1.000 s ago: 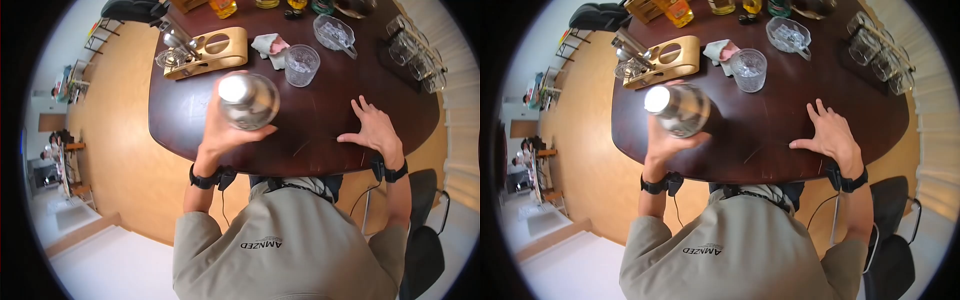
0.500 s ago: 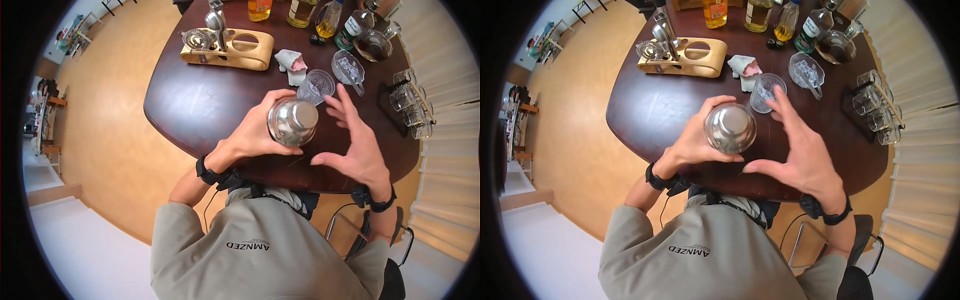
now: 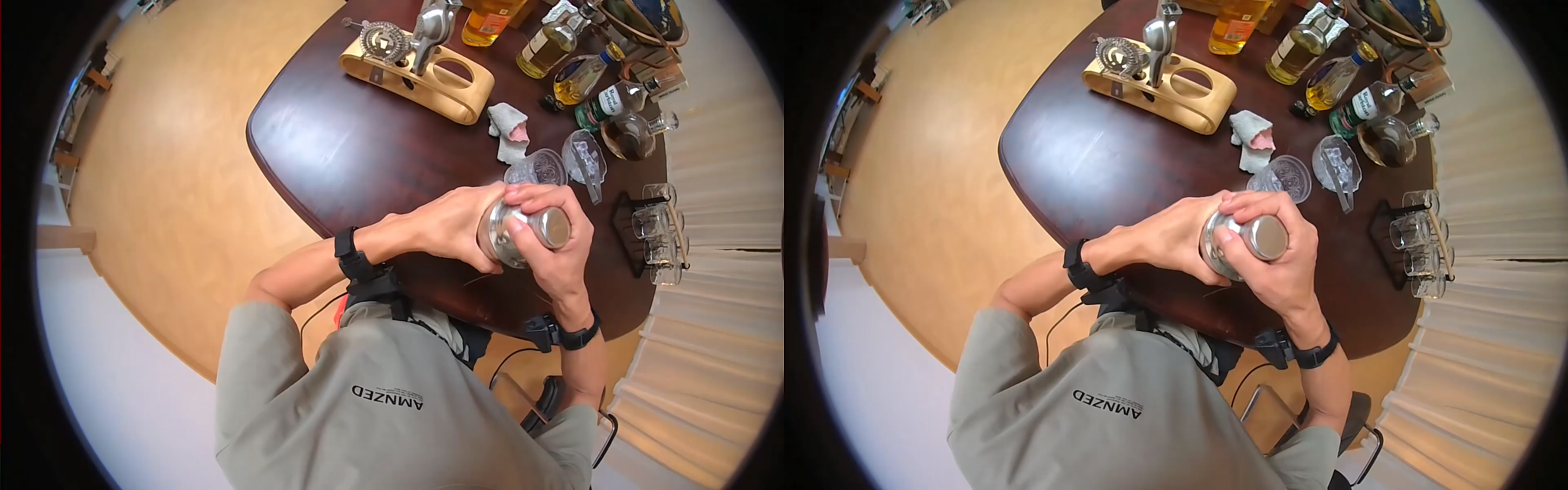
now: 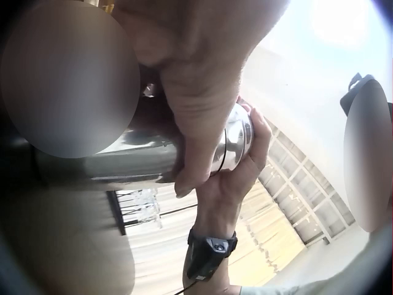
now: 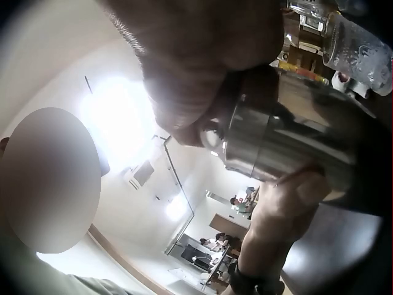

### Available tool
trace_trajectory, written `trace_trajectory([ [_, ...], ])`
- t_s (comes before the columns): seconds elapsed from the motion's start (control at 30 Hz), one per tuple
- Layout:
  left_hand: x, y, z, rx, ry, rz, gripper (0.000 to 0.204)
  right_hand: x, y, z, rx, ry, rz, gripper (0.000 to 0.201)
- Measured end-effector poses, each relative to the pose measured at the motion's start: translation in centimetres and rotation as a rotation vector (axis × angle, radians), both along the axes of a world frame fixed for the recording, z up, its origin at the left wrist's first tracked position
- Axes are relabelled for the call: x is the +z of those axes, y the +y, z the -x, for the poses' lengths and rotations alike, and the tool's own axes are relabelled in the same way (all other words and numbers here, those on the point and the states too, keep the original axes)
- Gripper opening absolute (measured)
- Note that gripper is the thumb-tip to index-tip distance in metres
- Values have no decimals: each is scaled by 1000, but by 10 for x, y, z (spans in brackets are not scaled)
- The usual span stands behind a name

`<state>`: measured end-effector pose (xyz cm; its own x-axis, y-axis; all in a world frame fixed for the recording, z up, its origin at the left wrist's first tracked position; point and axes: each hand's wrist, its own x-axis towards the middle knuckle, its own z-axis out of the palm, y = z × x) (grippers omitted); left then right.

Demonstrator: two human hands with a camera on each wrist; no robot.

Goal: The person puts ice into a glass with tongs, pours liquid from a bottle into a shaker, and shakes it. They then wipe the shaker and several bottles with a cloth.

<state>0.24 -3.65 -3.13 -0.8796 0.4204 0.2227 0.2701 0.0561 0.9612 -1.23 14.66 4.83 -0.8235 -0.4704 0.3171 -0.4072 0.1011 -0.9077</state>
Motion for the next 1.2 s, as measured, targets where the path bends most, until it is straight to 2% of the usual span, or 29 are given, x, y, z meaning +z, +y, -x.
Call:
trace_trajectory([
  [0.07, -5, -1, 3, -58, 169, 15, 88, 2, 7, 8, 205, 106, -14, 23],
  [0.1, -8, -2, 3, -56, 161, 14, 88, 8, 10, 9, 222, 112, -10, 23],
  [0.17, -2, -3, 2, -83, 84, 84, 88, 29, 20, 11, 192, 137, 45, 24],
  [0.3, 3, -3, 0, -94, 38, 72, 87, 54, 45, 14, 73, 174, 140, 25],
  [0.4, 6, 0, -5, -46, 81, 108, 86, 50, 59, 9, -6, 101, 179, 26],
  [0.47, 11, 0, -8, -101, 48, 125, 86, 42, 67, 7, -31, 68, 208, 25],
  [0.53, 11, 1, -10, -57, 167, 102, 88, 37, 72, 6, -7, 89, 173, 24],
  [0.6, 16, -2, -12, -97, 138, 136, 92, 38, 74, 3, -9, 63, 197, 22],
  [0.7, 22, -5, -12, -55, 155, 172, 96, 38, 78, 3, -15, 80, 220, 22],
  [0.97, 25, -2, -11, -5, 213, 196, 93, 37, 76, 5, 23, 142, 233, 23],
  [1.03, 27, 2, -13, -1, 93, 182, 88, 36, 71, 5, 35, 142, 242, 24],
  [1.2, 17, 9, -8, 10, 32, 172, 89, 27, 54, 2, 60, 137, 193, 23],
])
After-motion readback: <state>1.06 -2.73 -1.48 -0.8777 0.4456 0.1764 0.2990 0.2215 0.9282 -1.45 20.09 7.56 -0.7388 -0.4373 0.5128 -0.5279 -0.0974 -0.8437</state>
